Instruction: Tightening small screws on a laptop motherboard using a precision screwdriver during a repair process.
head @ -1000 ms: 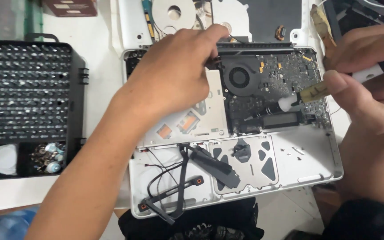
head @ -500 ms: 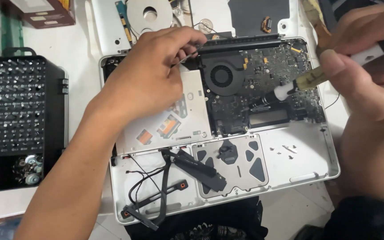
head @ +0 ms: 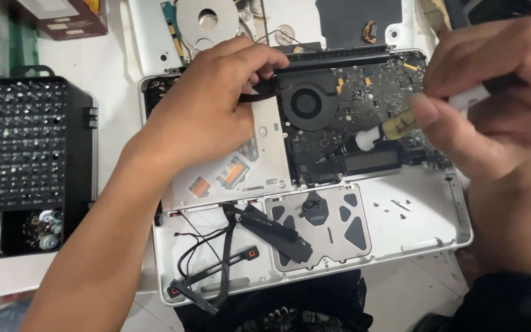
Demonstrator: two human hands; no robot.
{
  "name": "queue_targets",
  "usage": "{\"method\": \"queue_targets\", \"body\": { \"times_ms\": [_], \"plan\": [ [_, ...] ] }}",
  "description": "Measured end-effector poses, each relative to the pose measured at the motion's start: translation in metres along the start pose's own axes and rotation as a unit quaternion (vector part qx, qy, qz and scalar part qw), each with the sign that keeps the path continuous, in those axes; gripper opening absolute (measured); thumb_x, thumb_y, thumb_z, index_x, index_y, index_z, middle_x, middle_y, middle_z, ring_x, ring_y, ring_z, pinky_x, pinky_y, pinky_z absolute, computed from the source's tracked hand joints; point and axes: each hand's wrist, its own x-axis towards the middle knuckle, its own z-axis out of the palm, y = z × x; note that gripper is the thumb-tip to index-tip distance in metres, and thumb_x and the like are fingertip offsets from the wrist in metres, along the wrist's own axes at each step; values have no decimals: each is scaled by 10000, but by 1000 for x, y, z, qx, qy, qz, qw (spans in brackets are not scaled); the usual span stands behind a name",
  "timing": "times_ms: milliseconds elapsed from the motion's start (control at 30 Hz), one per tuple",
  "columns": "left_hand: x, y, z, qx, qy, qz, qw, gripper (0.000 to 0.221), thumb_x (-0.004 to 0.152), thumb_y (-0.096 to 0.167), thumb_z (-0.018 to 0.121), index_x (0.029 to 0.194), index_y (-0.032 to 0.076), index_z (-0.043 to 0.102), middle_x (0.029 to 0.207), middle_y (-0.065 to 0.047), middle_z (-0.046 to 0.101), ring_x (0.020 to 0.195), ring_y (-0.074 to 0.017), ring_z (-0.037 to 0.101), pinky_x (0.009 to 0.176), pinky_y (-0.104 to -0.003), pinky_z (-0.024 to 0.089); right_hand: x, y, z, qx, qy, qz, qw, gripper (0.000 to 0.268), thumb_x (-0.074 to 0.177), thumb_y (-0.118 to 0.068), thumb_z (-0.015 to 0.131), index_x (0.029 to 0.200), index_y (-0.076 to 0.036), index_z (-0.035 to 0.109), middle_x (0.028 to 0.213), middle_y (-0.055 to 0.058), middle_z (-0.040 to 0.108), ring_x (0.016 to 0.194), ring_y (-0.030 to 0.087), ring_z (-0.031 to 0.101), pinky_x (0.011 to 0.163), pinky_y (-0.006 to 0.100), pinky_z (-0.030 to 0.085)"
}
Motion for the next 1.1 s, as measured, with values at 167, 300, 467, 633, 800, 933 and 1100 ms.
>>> {"method": "queue_targets", "body": {
  "times_ms": [167,300,467,633,800,933,1100],
  "plan": [
    [1,-7,8,189,-26,61,980,732,583,-103,660,1298,47,613,1061,-81,556,999,-324,571,835,-501,445,29,-33,-6,-110,-151,100,977,271,823,-30,608,562,40,591,572,130,577,524,270,571,531,361,442],
    [1,-9,10,216,-3,96,972,641,594,-91,688,1219,43,648,1015,-98,525,937,-347,557,731,-512,461,26,-28,-6,-104,-164,57,979,228,775,-85,624,579,28,592,577,114,573,528,284,559,514,364,436],
    [1,2,7,198,-29,59,978,241,967,252,670,1123,68,669,1040,-109,549,978,-330,559,859,-526,443,37,-39,2,-119,-183,48,975,268,798,-102,646,553,3,620,555,98,606,523,274,601,528,353,485],
    [0,3,6,209,-38,59,975,695,905,592,768,1316,49,630,1136,-107,564,1054,-315,545,893,-519,440,42,-42,1,-128,-213,40,968,294,823,-115,636,544,-29,609,542,67,595,525,258,603,526,359,479],
    [1,2,7,202,-41,50,977,822,837,694,812,1328,63,622,1143,-99,552,1066,-315,531,898,-502,427,40,-42,7,-128,-170,30,977,305,818,-105,585,534,1,549,512,108,506,474,294,498,517,400,407],
    [2,2,8,209,-45,50,976,823,844,699,802,1335,65,618,1155,-102,548,1067,-311,532,900,-502,426,37,-40,5,-117,-170,29,978,271,789,-84,618,540,-4,546,514,90,520,481,290,518,520,398,436],
    [2,3,7,214,-46,50,974,845,834,716,809,1337,65,617,1162,-106,547,1075,-313,530,902,-508,427,32,-40,-3,-150,-224,24,963,267,795,-136,647,539,-67,611,510,45,569,488,233,579,498,376,470]
  ]
}}
